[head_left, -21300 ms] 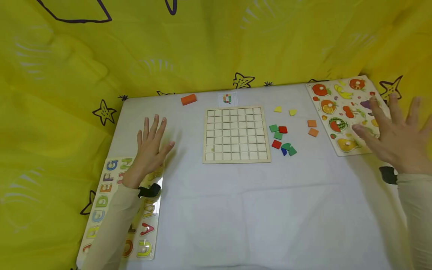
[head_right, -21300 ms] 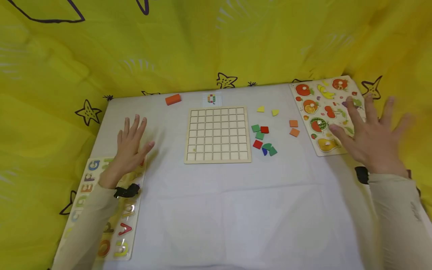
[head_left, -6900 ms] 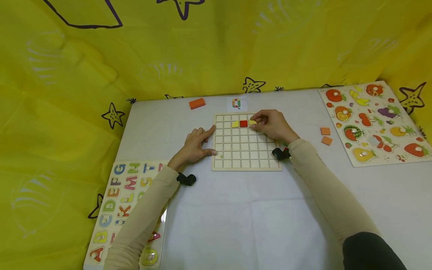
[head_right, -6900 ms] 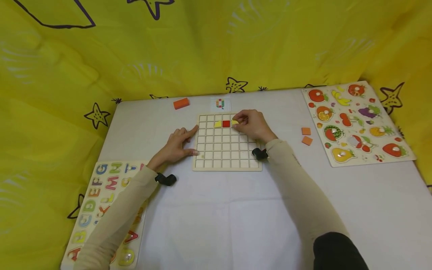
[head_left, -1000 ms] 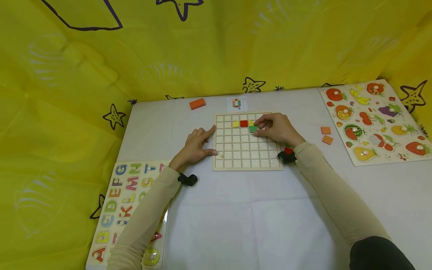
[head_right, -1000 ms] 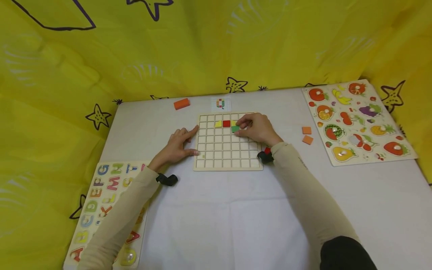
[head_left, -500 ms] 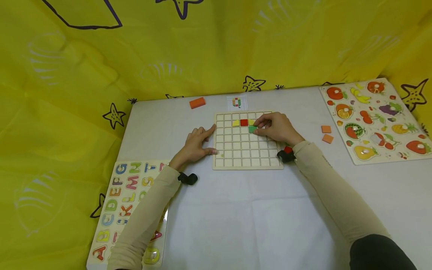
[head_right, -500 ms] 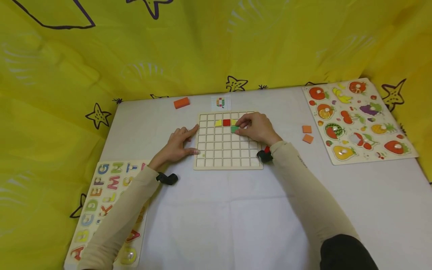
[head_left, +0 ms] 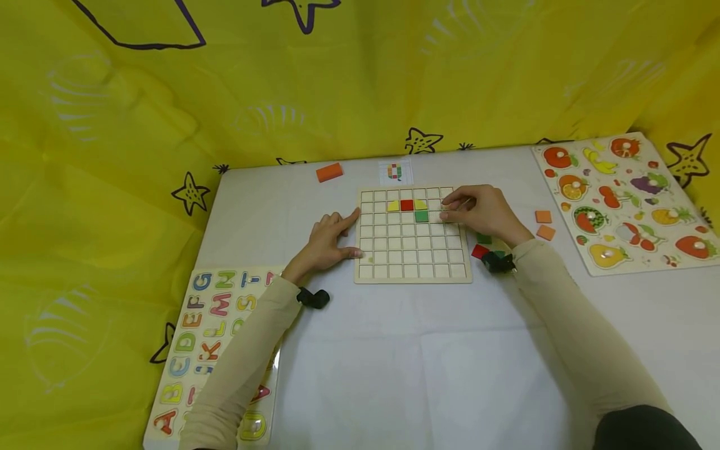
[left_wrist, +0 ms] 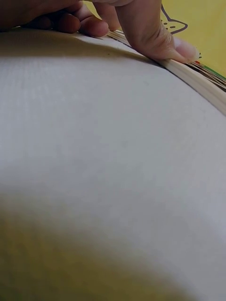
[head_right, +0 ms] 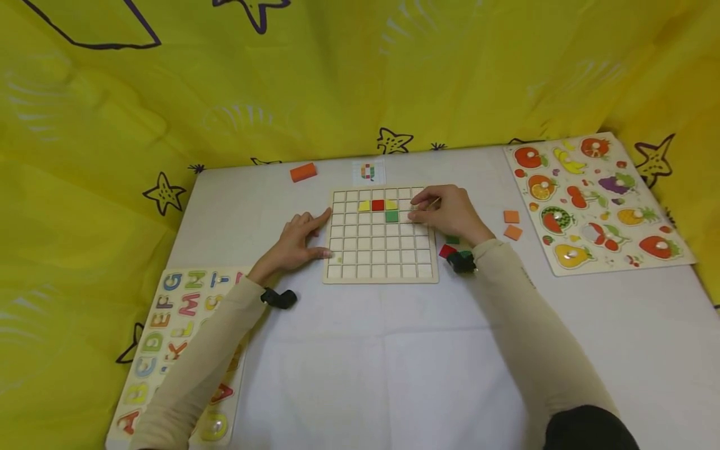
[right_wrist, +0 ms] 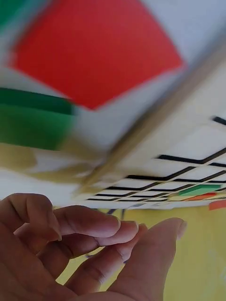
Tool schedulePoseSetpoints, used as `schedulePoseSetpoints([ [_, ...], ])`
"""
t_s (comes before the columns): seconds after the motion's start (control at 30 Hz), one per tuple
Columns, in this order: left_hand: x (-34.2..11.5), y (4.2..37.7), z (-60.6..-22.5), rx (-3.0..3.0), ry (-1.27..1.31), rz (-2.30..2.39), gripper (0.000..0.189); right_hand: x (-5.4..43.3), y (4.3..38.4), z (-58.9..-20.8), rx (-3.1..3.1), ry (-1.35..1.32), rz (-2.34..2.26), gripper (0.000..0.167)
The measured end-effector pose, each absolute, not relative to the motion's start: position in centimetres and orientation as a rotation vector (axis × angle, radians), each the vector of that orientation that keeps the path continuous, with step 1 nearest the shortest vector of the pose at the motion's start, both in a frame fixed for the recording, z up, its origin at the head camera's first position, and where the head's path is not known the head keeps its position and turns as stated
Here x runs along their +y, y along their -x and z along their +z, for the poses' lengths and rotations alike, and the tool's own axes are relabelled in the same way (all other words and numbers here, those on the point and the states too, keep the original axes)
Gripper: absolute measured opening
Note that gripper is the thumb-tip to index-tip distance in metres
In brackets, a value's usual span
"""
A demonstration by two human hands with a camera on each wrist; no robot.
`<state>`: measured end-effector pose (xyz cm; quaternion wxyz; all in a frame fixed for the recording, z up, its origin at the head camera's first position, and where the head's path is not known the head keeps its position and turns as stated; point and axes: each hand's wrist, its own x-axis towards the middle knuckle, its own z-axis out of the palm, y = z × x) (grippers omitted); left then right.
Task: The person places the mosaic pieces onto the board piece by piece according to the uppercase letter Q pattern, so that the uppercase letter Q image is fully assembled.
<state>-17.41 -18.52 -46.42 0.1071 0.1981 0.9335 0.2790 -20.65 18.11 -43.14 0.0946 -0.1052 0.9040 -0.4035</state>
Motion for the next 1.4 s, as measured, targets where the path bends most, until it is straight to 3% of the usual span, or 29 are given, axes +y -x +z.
schedulePoseSetpoints([
  [0.47,-18.4,17.3,-46.1,2.747,-0.588,0.824,0.099,23.9,18.1,-42.8,2.647,0.340,-0.878,0.040],
  [0.67,-18.5,17.2,-46.0,2.752,-0.589,0.838,0.099,24.3,17.6,-43.0,2.647,0.347,-0.865,0.029],
  [1.1,-18.5,17.2,-46.2,2.751,-0.594,0.824,0.098,24.6,17.5,-43.2,2.654,0.360,-0.898,0.025],
  [1.4,-18.5,17.2,-46.3,2.748,-0.600,0.828,0.097,24.3,17.8,-43.2,2.665,0.275,-1.042,0.033],
])
